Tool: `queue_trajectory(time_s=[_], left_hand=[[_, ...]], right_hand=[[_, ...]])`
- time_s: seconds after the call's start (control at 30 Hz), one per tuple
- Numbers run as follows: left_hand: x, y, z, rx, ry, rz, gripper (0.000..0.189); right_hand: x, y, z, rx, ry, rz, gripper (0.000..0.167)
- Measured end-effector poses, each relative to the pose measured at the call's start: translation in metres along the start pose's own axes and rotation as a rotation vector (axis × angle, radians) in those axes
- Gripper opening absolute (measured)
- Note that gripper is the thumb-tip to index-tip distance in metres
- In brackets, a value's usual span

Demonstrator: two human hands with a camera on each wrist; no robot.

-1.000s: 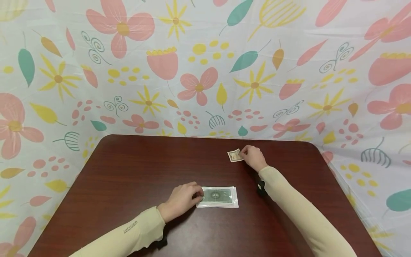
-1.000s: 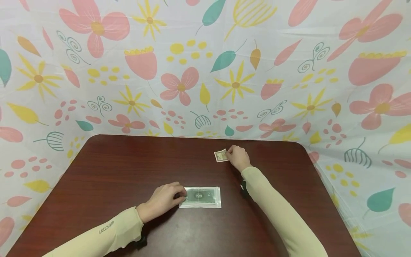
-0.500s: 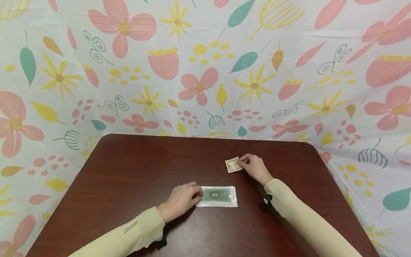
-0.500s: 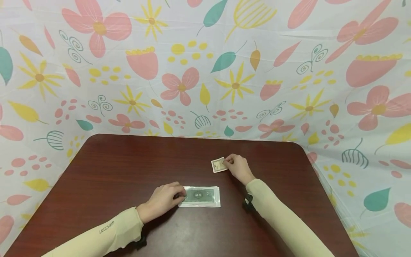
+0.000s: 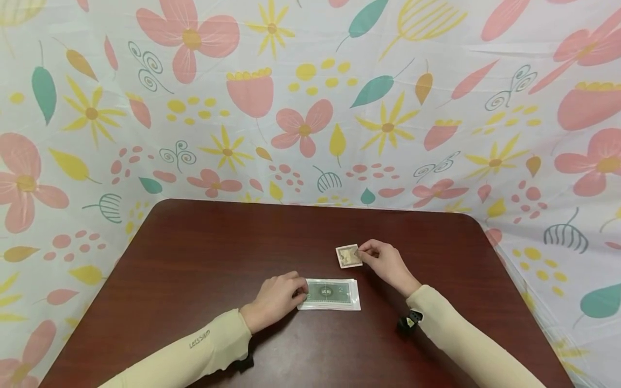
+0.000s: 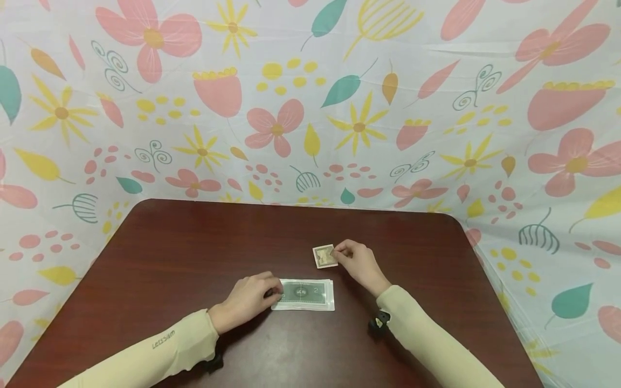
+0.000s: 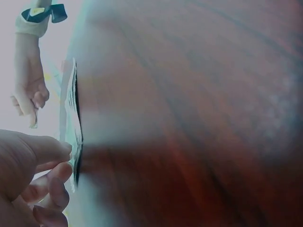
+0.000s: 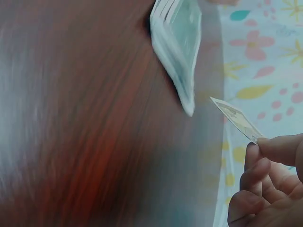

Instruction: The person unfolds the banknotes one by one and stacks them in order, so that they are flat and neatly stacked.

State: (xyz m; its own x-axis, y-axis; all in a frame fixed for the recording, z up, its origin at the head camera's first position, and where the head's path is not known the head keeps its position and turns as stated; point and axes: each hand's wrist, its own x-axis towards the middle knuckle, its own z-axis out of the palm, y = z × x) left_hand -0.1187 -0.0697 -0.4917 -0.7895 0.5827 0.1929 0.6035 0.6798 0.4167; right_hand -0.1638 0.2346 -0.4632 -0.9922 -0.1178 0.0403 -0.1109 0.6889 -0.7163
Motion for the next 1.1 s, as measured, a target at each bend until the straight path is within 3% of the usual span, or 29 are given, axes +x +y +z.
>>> queue_trajectory(time_s=[0.27, 0.53, 0.87, 1.1], left_hand=[[0.012, 0.005, -0.006, -0.035, 0.101, -0.005, 0.002], [0.020, 0.011, -0.007, -0.143, 0.195, -0.090, 0.005], [0.025, 0.012, -0.006, -0.204, 0.225, -0.123, 0.006], [0.026, 0.013, -0.005, -0.347, 0.221, -0.152, 0.008]], right_hand=[[-0.011, -0.019, 0.009, 0.154, -0.055, -0.036, 0.006], [-0.021, -0.030, 0.024, 0.258, -0.106, -0.044, 0.005], [-0.026, -0.033, 0.032, 0.315, -0.125, -0.037, 0.008], [-0.028, -0.033, 0.033, 0.336, -0.123, -0.029, 0.009]])
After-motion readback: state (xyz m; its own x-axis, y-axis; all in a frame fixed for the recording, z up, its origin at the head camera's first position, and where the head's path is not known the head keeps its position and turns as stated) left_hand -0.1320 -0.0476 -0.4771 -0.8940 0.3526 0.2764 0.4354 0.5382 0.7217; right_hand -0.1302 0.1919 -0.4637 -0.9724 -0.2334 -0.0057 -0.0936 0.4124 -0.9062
